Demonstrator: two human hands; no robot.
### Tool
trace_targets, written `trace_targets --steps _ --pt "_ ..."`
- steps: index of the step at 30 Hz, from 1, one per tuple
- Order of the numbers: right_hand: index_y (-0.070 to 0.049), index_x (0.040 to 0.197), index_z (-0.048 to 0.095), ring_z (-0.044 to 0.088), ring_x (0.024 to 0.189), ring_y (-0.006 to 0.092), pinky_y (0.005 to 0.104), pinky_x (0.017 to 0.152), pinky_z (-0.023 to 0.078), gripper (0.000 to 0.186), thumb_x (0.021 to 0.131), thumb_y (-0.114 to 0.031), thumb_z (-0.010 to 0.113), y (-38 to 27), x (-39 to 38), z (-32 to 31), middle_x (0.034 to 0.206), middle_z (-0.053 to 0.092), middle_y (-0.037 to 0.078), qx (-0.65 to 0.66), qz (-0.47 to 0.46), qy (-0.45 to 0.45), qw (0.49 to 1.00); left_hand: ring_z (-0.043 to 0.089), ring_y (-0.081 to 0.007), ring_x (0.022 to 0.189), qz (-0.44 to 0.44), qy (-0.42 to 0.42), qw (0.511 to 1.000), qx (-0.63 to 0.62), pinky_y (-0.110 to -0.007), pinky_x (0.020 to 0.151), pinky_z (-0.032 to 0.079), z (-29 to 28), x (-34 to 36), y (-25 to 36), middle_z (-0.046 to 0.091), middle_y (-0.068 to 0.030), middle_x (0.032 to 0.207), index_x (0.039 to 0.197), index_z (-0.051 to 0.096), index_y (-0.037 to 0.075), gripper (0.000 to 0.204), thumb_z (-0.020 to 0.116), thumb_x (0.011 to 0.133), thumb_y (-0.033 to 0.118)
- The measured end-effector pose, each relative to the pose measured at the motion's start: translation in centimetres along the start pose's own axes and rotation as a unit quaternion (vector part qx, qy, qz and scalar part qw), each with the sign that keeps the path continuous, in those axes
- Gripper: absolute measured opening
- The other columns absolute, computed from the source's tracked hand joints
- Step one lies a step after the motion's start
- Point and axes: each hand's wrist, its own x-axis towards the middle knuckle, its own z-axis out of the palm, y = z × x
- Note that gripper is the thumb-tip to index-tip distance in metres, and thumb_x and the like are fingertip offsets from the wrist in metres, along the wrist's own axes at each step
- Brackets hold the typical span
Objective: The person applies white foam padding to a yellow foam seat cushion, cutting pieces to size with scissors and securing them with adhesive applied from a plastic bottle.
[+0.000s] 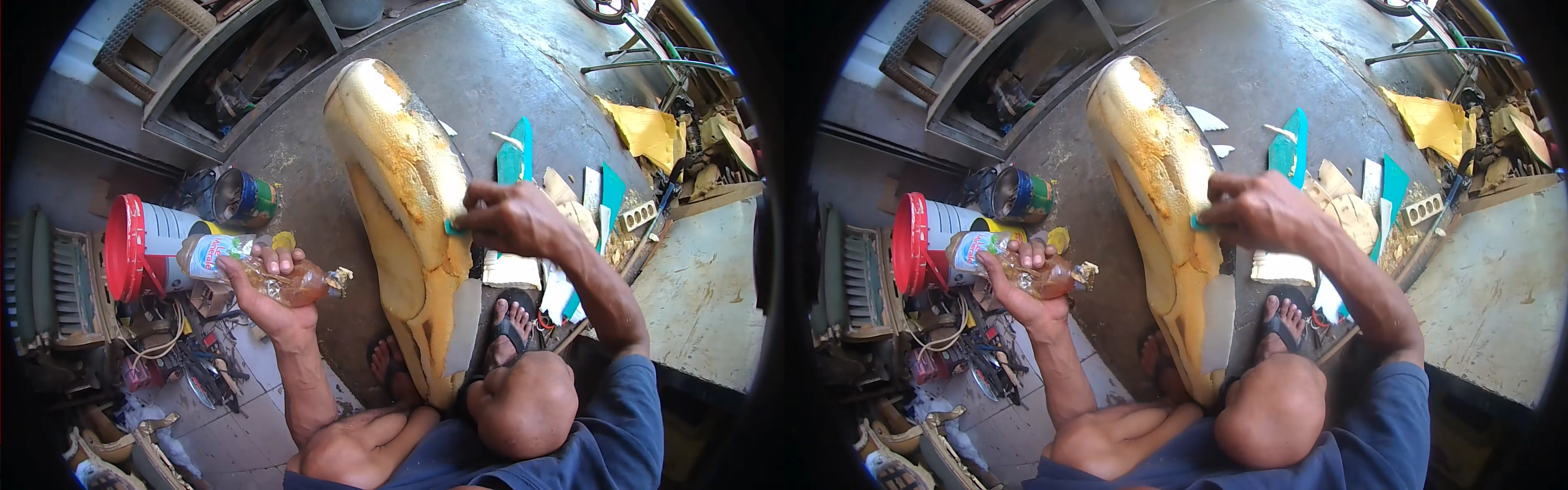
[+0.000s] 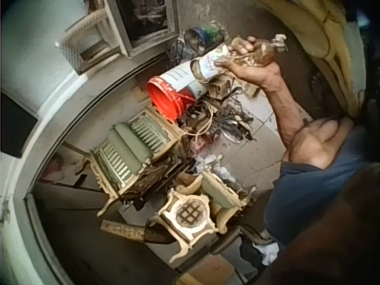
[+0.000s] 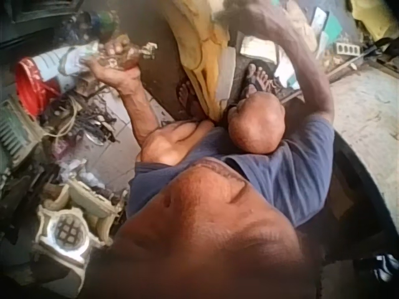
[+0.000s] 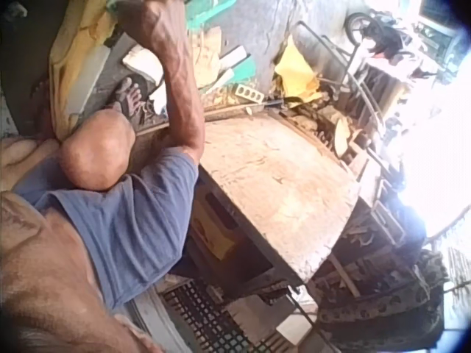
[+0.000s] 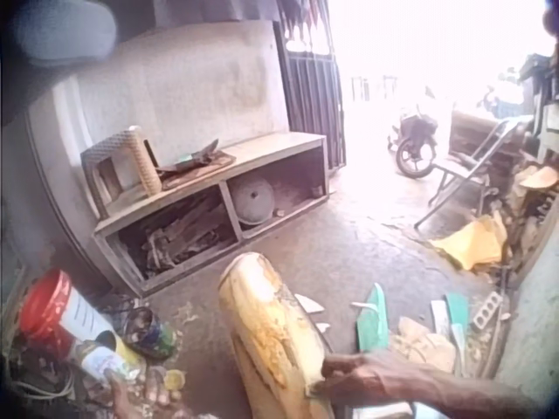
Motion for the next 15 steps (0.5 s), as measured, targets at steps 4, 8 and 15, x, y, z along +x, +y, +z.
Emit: trace_targets --steps 4,8,15 --pt "-0.014 0.095 0.076 0.069 0.069 0.0246 0.0385 0.058 0.057 0.017 0.078 -0.010 0.076 -3.3 -4.4 2.0 0.089 0.064 0.005 0.013 -0.012 -0.039 0.999 0.047 -0.0125 0.067 -0.010 -0.007 1.000 0.007 -0.035 0.077 0.046 0.5 0.0 -0.7 0.045 0.0016 0.068 0.096 0.055 0.009 0.053 0.051 0.102 0.062" --pt "-0.016 0.111 0.076 0.070 0.074 0.0255 0.0395 0.063 0.057 0.030 0.082 -0.011 0.075 0.5 -2.0 0.3 0.100 0.065 0.006 -0.008 0.059 0.158 0.986 0.048 -0.0131 0.068 -0.039 -0.033 0.999 0.009 -0.036 0.077 0.046 1.0 -0.3 -1.9 0.045 0.0008 0.069 0.098 0.055 0.008 0.053 0.051 0.102 0.061" --pt "-0.014 0.114 0.076 0.070 0.073 0.0252 0.0391 0.063 0.057 0.031 0.083 -0.009 0.075 2.8 0.3 1.6 0.100 0.065 0.007 -0.058 0.062 0.134 0.987 0.048 -0.0132 0.066 -0.035 -0.029 0.999 0.013 -0.036 0.076 0.048 0.5 -0.3 -0.9 0.046 0.0008 0.069 0.098 0.055 0.009 0.053 0.050 0.102 0.061"
